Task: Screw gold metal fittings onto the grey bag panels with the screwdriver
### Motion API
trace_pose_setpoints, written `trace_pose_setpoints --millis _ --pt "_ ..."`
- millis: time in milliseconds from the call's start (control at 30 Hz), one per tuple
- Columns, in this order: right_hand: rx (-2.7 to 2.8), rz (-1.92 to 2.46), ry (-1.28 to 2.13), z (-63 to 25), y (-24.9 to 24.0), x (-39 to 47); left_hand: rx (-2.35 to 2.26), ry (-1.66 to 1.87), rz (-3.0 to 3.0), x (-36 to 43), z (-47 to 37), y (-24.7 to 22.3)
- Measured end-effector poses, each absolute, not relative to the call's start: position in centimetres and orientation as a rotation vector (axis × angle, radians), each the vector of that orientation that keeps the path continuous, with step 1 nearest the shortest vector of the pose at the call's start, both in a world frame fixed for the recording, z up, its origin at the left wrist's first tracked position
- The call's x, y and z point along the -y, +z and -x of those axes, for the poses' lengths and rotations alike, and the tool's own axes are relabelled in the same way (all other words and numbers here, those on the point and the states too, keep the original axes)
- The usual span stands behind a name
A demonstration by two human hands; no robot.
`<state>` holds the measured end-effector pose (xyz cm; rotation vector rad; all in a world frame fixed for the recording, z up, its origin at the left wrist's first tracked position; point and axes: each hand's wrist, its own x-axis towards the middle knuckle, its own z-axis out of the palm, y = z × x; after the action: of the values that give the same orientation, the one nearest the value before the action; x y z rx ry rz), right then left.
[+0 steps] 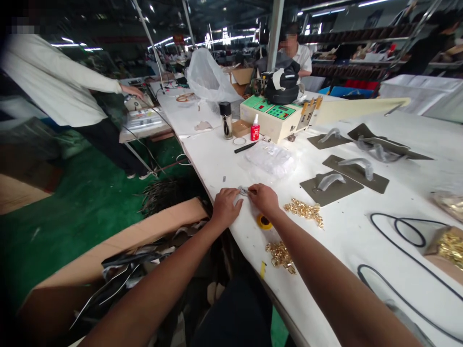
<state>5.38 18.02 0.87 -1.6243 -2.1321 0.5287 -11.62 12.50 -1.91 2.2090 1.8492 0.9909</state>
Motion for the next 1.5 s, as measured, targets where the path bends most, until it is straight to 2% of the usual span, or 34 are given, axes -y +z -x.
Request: trace_pose_setpoints --millis 433,633,867,1067,1300,1500 --pt "2.505 1.653 0.203 -5.7 1.3 -17.2 -1.900 0.868 -2.196 -14.8 11.3 -1.8" --pt "2.547 1.667 0.218 -7.8 2.3 -16.3 -1.922 0.893 -2.181 -14.5 11.3 -1.6" --pt "2.285 1.633 0.445 -7.6 2.1 -17.3 -1.934 0.924 -2.146 -14.5 11.1 -1.8" --pt "2.395 1.760 0.400 -5.7 1.8 -18.2 -1.935 0.933 -2.142 -14.4 11.1 -1.7" --pt "2.470 1.860 0.355 -7.4 2.7 -16.9 -1.935 0.934 -2.146 -14.3 11.1 -1.5" --pt "2.403 1.799 0.334 -7.6 3.1 -16.3 -1.984 0.914 -2.138 -14.4 11.1 -1.5"
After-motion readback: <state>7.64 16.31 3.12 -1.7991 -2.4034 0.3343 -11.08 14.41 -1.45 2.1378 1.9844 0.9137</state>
